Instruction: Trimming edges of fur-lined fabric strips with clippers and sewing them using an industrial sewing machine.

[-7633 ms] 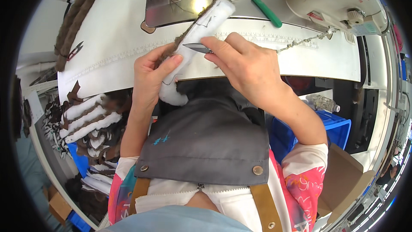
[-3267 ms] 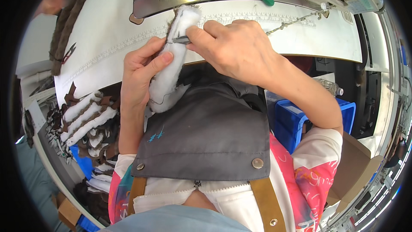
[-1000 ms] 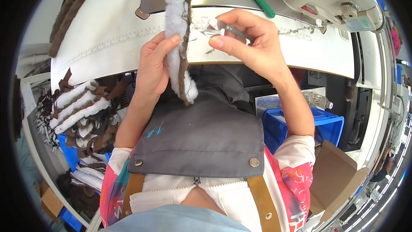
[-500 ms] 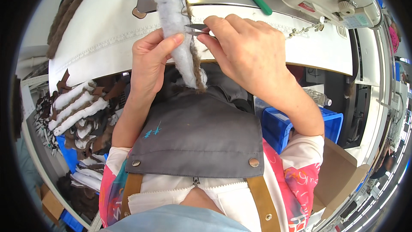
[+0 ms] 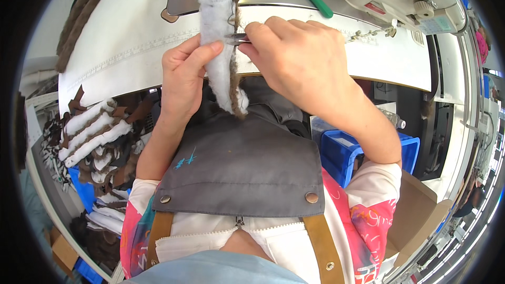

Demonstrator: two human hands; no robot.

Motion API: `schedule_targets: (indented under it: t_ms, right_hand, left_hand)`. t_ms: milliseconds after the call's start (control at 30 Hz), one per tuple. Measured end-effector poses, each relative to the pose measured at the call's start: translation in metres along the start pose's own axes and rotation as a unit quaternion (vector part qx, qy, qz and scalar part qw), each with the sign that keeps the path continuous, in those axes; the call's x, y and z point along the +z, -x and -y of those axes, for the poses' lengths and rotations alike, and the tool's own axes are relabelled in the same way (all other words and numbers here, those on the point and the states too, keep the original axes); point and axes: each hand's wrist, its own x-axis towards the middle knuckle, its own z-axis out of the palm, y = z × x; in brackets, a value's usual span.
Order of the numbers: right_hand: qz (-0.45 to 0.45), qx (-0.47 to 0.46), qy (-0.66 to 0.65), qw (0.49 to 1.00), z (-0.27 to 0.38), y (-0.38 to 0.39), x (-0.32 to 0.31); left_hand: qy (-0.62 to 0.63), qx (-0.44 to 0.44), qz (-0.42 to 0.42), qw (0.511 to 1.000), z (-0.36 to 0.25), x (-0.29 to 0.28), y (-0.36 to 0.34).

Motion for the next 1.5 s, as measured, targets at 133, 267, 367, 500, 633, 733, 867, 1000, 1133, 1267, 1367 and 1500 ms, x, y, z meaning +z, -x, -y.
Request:
schedule_targets:
  t_ms: [133,267,367,500,633,733,867,1000,1133,1267,1367,1500]
  right_hand:
    - [0.022,0.084,-0.279,0.957,-0.016,0.008,0.021]
    - [0.033,0.106,-0.358,0.927,-0.023,0.01,0.035]
    - [0.02,0.081,-0.424,0.902,-0.025,0.009,0.04]
    - [0.062,0.116,-0.451,0.883,-0.027,0.014,0.041]
    - [0.062,0.155,-0.528,0.833,-0.025,0.018,0.042]
    - [0.058,0.225,-0.497,0.836,-0.017,0.013,0.038]
    - [0.075,0.262,-0.406,0.872,-0.014,0.012,0.036]
    - [0.011,0.113,-0.372,0.921,-0.019,0.018,0.044]
    - [-0.056,-0.07,-0.315,0.945,-0.012,0.012,0.034]
    - [-0.05,0.199,-0.383,0.901,-0.008,0.011,0.033]
    - [-0.078,0.203,-0.383,0.898,-0.002,0.011,0.024]
    - [-0.101,0.063,-0.273,0.955,-0.001,0.013,0.029]
  left_hand:
    - [0.091,-0.091,0.016,0.991,-0.009,0.001,0.003]
    - [0.105,-0.103,0.042,0.988,-0.005,-0.004,0.003]
    - [0.117,-0.109,0.041,0.986,-0.003,-0.004,0.003]
    - [0.117,-0.115,0.048,0.985,-0.004,-0.003,0.005]
    - [0.128,-0.1,0.056,0.985,-0.004,0.002,0.004]
    - [0.063,-0.097,0.049,0.992,-0.005,-0.001,0.003]
    - [-0.158,0.024,0.061,0.985,0.0,-0.006,0.002]
    - [0.114,-0.1,0.077,0.985,0.004,0.0,0.001]
    - [0.139,-0.087,0.037,0.986,0.006,-0.011,-0.016]
    - [0.138,-0.14,0.013,0.98,-0.004,-0.003,-0.009]
    - [0.251,-0.175,0.149,0.94,-0.001,-0.017,-0.011]
    - [0.38,-0.26,0.181,0.869,0.006,-0.021,-0.01]
